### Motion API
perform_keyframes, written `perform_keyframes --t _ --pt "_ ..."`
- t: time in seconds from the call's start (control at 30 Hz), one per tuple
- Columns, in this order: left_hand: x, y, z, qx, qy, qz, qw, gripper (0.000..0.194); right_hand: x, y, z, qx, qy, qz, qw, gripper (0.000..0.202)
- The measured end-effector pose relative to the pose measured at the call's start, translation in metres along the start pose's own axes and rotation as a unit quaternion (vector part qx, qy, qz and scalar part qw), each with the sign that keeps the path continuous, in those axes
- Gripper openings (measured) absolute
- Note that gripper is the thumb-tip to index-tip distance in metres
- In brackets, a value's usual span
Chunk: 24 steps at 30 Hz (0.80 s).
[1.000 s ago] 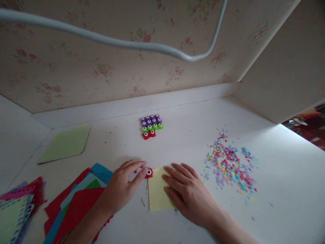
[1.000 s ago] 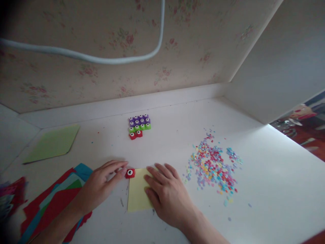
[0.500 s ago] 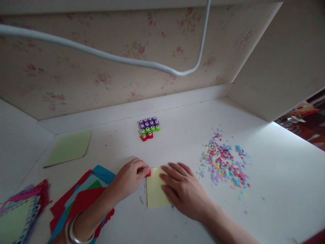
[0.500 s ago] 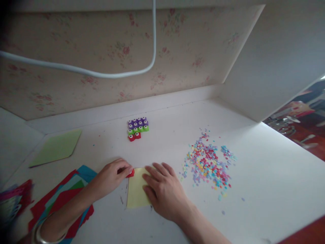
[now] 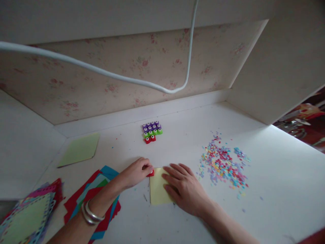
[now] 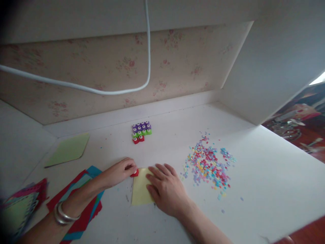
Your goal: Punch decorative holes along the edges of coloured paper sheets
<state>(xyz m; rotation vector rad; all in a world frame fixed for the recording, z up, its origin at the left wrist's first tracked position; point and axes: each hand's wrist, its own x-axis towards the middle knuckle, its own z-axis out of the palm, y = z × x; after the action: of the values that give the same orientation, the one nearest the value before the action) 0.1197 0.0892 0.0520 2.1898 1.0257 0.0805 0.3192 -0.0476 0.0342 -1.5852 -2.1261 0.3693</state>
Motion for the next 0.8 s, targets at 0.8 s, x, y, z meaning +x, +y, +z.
perform_keyframes --t 0.8 --pt "-0.065 -0.031 0.033 -0.079 0.259 -0.007 0.963 0.03 0.001 0.004 0.004 0.032 0.057 -0.003 0.998 0.034"
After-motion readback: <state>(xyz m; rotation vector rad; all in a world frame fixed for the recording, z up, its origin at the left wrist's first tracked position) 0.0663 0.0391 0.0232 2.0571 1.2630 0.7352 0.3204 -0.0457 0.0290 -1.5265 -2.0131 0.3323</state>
